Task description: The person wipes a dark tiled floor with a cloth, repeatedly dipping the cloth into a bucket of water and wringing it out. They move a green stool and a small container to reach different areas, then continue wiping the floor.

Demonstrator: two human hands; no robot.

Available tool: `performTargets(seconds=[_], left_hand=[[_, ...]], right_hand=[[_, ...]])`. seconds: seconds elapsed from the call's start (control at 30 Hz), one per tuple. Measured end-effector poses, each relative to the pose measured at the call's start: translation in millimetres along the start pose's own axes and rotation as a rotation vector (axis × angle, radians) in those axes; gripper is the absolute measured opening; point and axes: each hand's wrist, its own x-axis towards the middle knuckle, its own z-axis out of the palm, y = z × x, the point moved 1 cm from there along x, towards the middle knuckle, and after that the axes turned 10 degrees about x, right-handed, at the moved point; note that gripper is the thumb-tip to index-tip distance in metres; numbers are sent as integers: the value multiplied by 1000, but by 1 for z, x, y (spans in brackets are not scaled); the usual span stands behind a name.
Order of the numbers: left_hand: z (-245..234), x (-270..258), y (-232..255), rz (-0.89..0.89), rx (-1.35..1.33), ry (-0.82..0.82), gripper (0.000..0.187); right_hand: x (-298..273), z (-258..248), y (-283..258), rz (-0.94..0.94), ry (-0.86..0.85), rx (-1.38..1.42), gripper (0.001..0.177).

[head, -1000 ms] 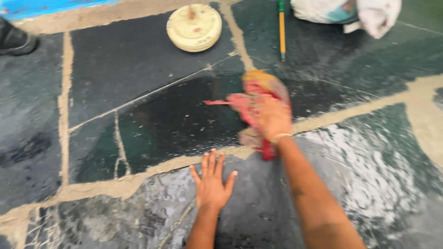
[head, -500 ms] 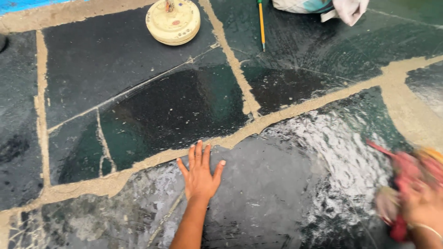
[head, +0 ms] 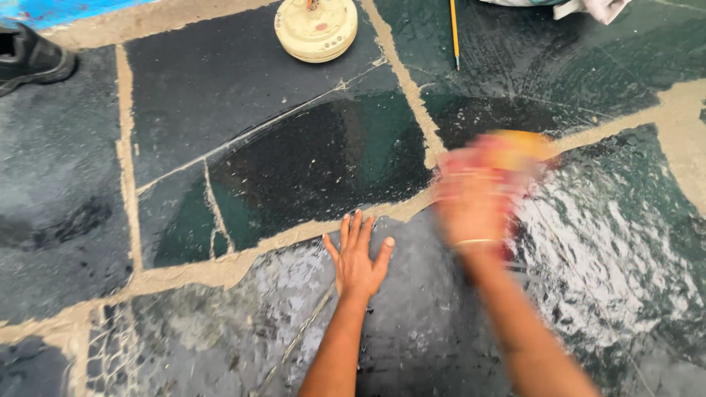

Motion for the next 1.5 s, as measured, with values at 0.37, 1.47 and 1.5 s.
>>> performTargets(seconds=[0.37, 1.47, 1.5], left_hand=[[-110, -82, -152, -206, -34, 445, 70], [36, -144, 174, 6, 431, -911, 168], [37, -142, 177, 3, 463, -948, 174]], right_hand=[[-166, -114, -321, -516, -584, 623, 64], [-230, -110, 362, 410, 45, 64, 54], [-246, -114, 382, 445, 46, 59, 55]])
